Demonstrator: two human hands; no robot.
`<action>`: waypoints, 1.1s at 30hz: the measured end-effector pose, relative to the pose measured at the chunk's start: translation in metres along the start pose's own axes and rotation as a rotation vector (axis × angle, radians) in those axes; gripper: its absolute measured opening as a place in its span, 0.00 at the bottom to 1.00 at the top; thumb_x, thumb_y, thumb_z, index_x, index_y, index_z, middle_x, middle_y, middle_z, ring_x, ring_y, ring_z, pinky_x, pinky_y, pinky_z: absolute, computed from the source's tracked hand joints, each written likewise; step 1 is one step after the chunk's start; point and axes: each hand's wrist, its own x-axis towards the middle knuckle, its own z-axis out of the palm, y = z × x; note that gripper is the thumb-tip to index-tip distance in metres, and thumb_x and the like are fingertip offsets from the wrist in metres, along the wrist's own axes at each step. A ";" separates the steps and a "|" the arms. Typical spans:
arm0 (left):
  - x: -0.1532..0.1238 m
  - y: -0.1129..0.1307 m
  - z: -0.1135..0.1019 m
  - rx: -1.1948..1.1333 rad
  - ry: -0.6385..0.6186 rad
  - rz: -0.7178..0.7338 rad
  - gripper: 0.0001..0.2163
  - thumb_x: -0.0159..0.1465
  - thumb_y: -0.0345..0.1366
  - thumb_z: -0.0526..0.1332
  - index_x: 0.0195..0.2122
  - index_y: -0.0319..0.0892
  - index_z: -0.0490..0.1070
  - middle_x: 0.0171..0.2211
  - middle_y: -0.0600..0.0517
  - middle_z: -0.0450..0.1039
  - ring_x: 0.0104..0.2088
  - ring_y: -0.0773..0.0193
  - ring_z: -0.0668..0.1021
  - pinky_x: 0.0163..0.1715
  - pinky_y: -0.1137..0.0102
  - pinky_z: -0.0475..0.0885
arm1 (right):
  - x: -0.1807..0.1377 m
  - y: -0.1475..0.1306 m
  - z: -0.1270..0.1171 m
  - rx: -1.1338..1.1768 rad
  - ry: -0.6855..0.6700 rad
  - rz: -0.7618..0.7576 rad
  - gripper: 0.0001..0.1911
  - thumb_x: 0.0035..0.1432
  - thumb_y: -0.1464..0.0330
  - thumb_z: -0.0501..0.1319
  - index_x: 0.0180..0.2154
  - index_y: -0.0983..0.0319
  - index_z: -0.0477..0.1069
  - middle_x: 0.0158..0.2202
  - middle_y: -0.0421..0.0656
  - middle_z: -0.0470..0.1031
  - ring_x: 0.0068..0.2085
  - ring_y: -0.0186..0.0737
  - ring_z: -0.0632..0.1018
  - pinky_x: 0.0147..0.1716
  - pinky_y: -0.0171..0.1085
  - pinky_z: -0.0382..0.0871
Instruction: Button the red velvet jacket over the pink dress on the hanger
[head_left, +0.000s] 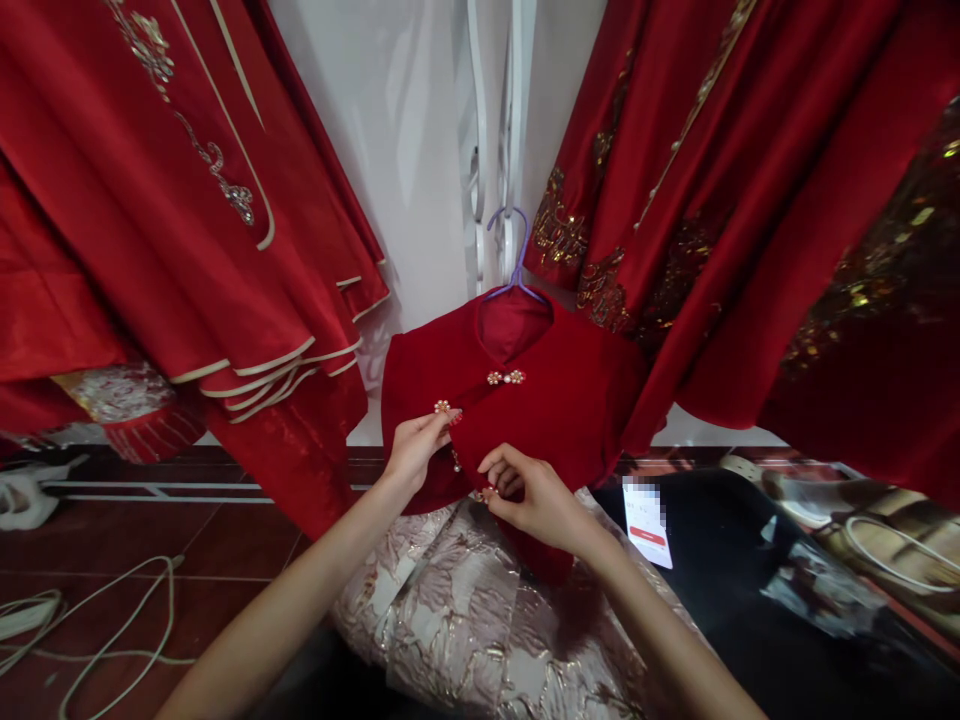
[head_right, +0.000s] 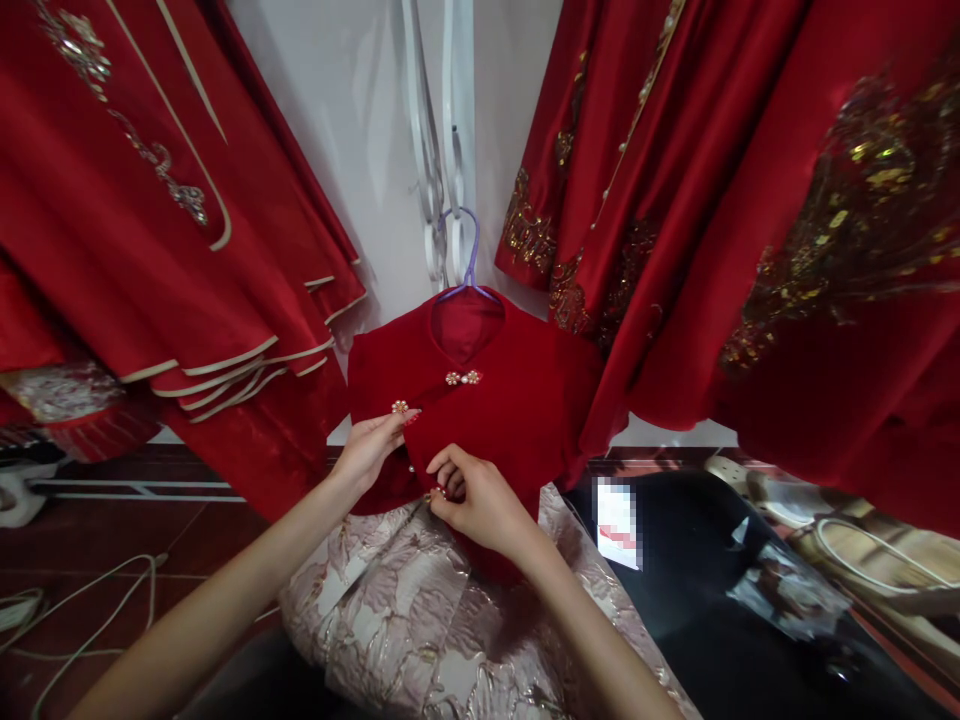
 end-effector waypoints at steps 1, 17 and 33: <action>0.000 -0.001 0.000 -0.024 0.001 -0.003 0.10 0.49 0.36 0.68 0.30 0.36 0.79 0.35 0.46 0.80 0.38 0.63 0.79 0.42 0.70 0.72 | 0.000 0.001 0.001 -0.005 0.002 0.000 0.13 0.50 0.75 0.58 0.40 0.59 0.65 0.31 0.37 0.69 0.30 0.31 0.71 0.30 0.32 0.67; 0.018 0.058 0.059 1.100 -0.389 0.720 0.14 0.61 0.39 0.61 0.47 0.43 0.71 0.35 0.50 0.72 0.36 0.62 0.72 0.40 0.65 0.68 | -0.015 -0.016 -0.050 0.110 -0.311 0.100 0.08 0.54 0.70 0.62 0.37 0.61 0.64 0.32 0.38 0.70 0.32 0.31 0.71 0.33 0.33 0.67; 0.035 0.080 0.071 1.290 -0.492 1.091 0.06 0.59 0.40 0.62 0.31 0.44 0.71 0.28 0.59 0.74 0.37 0.65 0.73 0.58 0.48 0.42 | -0.032 -0.022 -0.080 -0.025 -0.366 0.155 0.14 0.57 0.61 0.63 0.42 0.61 0.67 0.35 0.42 0.76 0.37 0.34 0.76 0.39 0.36 0.72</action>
